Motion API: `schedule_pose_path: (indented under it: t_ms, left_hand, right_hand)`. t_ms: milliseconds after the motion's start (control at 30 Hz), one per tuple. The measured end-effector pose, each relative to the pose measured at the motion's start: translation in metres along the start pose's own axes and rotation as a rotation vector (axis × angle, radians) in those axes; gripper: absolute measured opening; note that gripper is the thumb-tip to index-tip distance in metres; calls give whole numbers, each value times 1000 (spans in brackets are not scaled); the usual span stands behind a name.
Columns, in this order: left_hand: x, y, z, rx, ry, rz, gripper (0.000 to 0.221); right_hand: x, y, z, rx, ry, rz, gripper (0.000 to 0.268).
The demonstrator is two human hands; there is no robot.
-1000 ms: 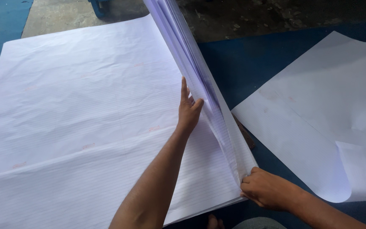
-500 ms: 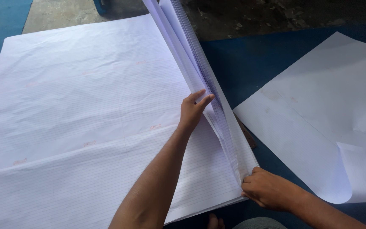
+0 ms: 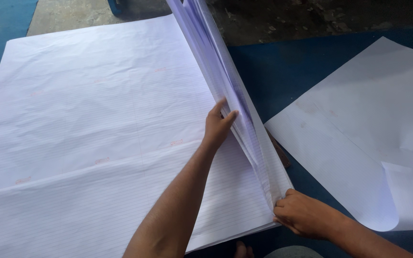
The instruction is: The person folds large sheets of lined paper in half and then in thirds, using a small wooden block to press the creases. The folded sheets are stacked on the table.
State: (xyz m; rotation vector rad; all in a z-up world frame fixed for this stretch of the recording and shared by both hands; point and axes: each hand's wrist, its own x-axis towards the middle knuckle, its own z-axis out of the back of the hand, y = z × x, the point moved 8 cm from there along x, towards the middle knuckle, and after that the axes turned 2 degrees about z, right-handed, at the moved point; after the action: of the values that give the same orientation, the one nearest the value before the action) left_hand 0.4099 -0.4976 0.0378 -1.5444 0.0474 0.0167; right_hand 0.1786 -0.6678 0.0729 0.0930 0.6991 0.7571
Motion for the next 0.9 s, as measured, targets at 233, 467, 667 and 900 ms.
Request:
schedule_pose_path:
  t_ms: [233,467,667,900]
  left_hand:
    - [2,-5,1,56,-34,-86,51]
    - [2,-1,-3,68,-23,-59,81]
    - [1,-4,-2,26,-10,-98,76]
    - [-6,-13,0,23,-7,-76,66]
  right_hand:
    - [1,0,0,-35,-17,24,36]
    - [1,2,-1,-47,-20,31,37]
    - [2,1,-1,-51,0,15,38]
    - [2,2,0,-58,18,14,37]
